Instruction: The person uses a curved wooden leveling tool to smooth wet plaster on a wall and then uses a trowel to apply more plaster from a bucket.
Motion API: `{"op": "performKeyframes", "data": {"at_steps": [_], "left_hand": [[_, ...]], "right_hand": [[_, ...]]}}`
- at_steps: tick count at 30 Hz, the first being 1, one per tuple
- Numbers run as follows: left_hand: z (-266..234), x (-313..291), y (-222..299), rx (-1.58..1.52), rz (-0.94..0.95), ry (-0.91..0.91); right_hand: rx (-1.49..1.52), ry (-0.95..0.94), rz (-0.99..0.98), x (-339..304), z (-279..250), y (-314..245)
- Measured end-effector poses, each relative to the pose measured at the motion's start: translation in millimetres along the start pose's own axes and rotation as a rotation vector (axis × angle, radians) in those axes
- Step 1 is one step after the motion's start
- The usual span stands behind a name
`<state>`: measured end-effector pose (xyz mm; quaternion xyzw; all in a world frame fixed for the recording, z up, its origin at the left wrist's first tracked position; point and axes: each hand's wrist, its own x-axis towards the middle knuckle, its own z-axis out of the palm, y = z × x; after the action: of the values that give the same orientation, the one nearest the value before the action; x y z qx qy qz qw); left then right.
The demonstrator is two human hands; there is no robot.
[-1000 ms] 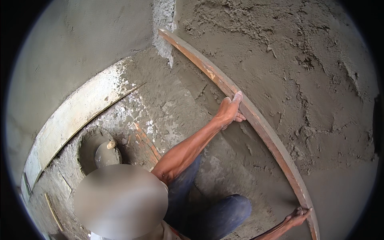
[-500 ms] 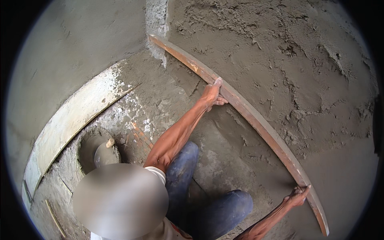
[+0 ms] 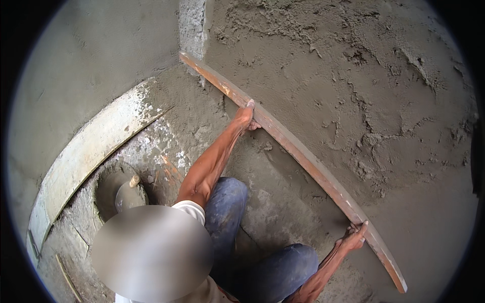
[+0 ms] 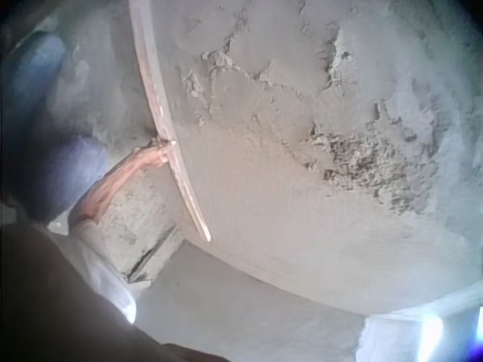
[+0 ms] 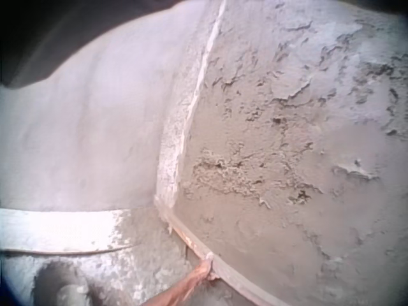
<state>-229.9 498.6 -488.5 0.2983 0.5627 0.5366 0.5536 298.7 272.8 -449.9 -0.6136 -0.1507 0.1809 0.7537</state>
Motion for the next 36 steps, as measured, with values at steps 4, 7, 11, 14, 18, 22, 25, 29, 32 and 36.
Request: {"op": "performKeyframes", "data": {"at_steps": [4,7,11,14,18,22,25,29,32,36], "left_hand": [[88.3,-42.9,5.7,-0.082,0.034,-0.041],[135.9,-89.9,7.6,-0.119,0.049,-0.048],[81.8,-65.4,-9.6,-0.149,0.024,-0.081],[22.5,-21.9,-4.4,-0.022,-0.007,-0.085],[-1.0,4.4,-17.9,-0.002,-0.007,-0.032],[63.2,-31.2,-6.6,-0.039,-0.015,-0.08],[117.8,-75.5,-14.1,-0.091,-0.026,-0.072],[100.0,-65.9,-31.5,-0.094,-0.042,-0.067],[49.0,-14.7,-36.0,-0.032,-0.015,0.03],[-12.7,28.4,-52.7,0.064,-0.023,0.038]], "right_hand": [[0.036,0.067,-0.114,47.4,-46.3,-53.2],[0.065,0.1,-0.151,91.8,-96.0,-74.4],[0.013,0.109,-0.095,62.1,-67.7,-36.8],[-0.029,0.082,-0.024,23.0,-25.9,8.6],[0.008,0.013,0.039,10.2,-13.6,25.5],[0.052,0.002,-0.047,44.2,-45.4,-26.9],[-0.004,0.086,-0.078,79.0,-87.1,-60.9],[0.032,0.007,-0.081,90.0,-100.0,-27.1],[-0.02,0.056,-0.006,35.5,-45.4,23.5],[-0.023,-0.045,0.095,-4.0,-7.7,54.4]]}}
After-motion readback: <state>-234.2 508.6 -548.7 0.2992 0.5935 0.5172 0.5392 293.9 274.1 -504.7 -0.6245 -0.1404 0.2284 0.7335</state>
